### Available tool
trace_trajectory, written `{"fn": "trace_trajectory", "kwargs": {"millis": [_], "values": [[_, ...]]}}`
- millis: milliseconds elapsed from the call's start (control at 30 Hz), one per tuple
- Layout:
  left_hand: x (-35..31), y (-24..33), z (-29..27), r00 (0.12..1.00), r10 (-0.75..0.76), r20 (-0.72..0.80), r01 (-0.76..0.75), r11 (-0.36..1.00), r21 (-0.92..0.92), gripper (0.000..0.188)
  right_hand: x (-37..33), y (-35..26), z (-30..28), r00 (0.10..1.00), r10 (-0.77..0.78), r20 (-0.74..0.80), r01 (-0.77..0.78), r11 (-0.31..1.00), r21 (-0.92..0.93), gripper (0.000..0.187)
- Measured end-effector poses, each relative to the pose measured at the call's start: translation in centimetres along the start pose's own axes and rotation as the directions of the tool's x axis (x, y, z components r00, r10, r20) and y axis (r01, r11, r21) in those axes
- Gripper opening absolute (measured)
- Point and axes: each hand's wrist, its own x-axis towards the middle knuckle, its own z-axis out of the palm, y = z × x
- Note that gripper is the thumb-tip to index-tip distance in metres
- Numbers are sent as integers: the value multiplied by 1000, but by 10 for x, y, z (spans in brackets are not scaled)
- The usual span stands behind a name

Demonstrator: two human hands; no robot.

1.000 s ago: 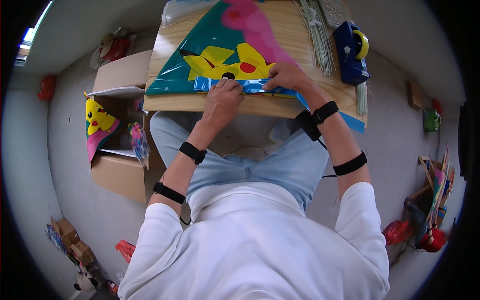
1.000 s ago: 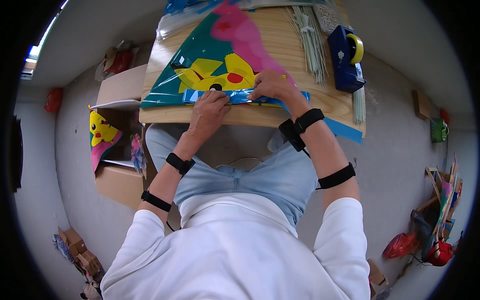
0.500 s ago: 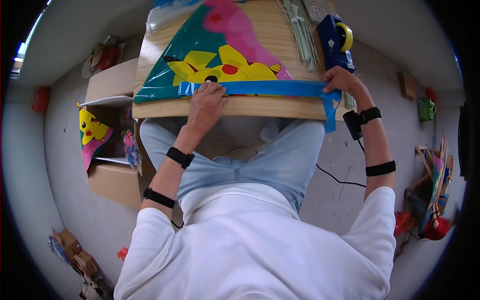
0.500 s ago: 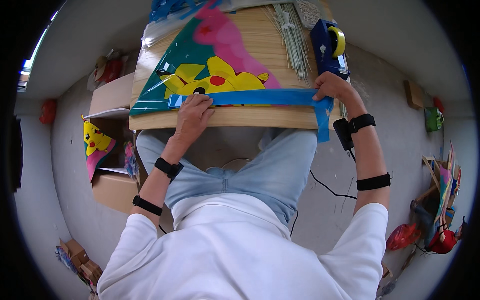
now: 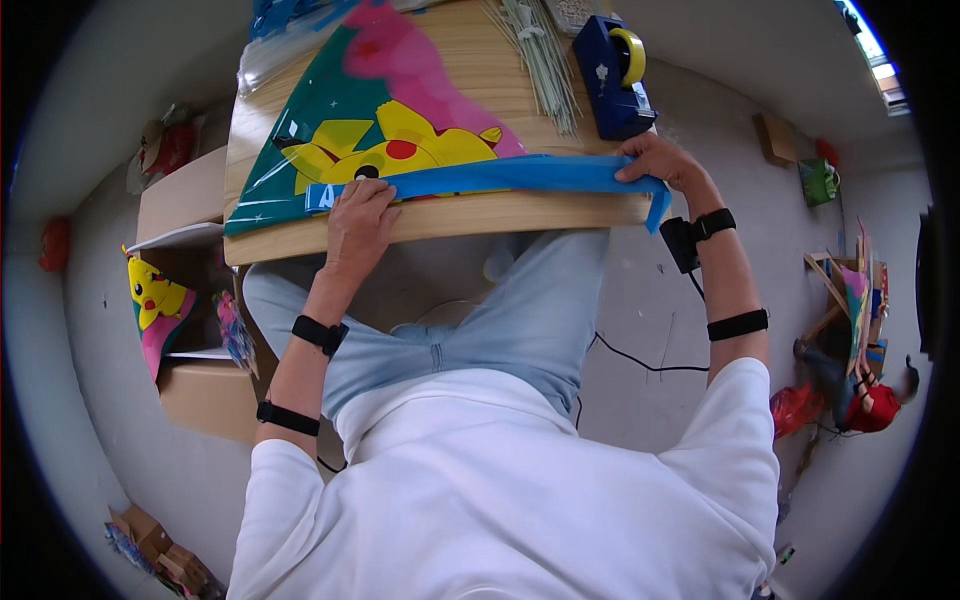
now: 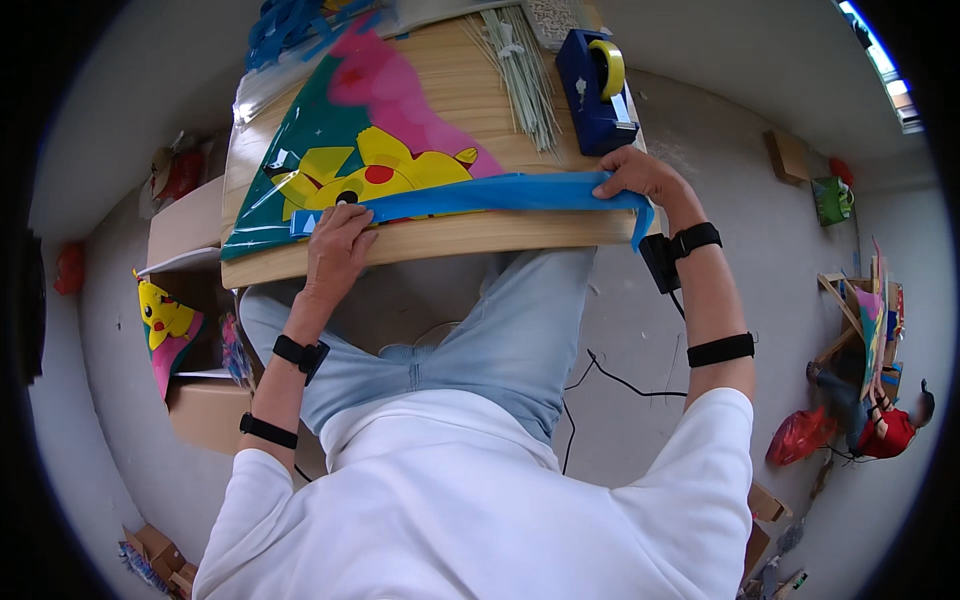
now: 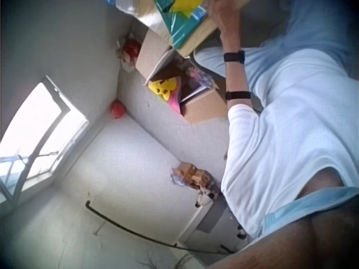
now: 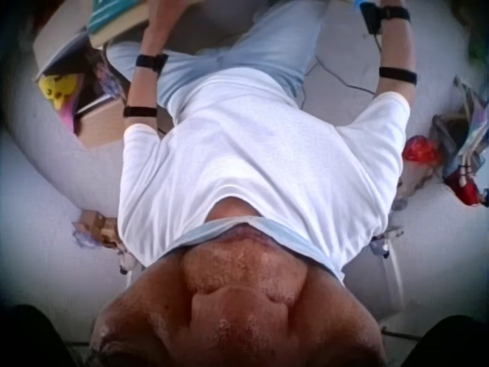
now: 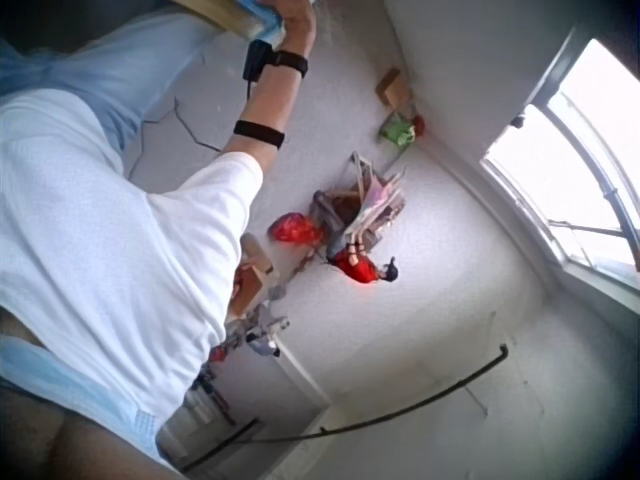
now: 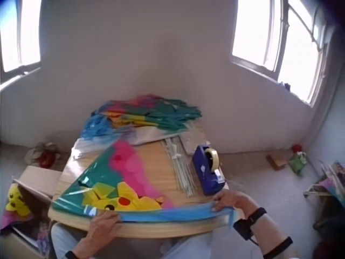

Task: Assemble and package decorative paper or plastic crafts, involving folding and taping.

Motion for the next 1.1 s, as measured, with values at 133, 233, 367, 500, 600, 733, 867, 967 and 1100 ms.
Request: {"fn": "trace_trajectory", "kwargs": {"millis": [133, 233, 367, 500, 600, 733, 867, 967, 1100], "values": [[0, 0, 0, 999, -19, 28, 19, 1000, -3, 27, -11, 13, -22, 999, 23, 46, -22, 1000, -19, 29], [1, 1, -1, 999, -18, 31, 19, 1000, -13, 27, -24, 16, -34, 997, 83, 3, -83, 995, -58, 28], [2, 1, -2, 1000, 5, 18, -4, 1000, -18, 27, -43, 10, -40, 985, 147, -88, -149, 989, -22, 29], [2, 1, -2, 1000, -6, 27, 7, 999, -31, 27, -53, 15, -44, 954, 136, -269, -132, 991, 32, 36], [2, -1, -1, 1000, 11, 14, -11, 1000, -19, 27, -52, 28, -48, 921, 175, -348, -143, 983, 114, 47], [2, -2, 1, 1000, 29, 7, -29, 999, -20, 28, -48, 42, -56, 940, 200, -277, -133, 961, 242, 57], [2, -2, -1, 1000, 23, 1, -23, 999, -22, 28, -51, 43, -56, 911, 242, -333, -147, 947, 285, 56], [1, -1, -2, 1000, -3, 21, 4, 999, -38, 27, -53, 40, -51, 881, 281, -380, -150, 929, 338, 50], [2, -1, -1, 1000, 19, 4, -19, 1000, -22, 27, -51, 35, -53, 873, 261, -413, -138, 943, 303, 42]]}}
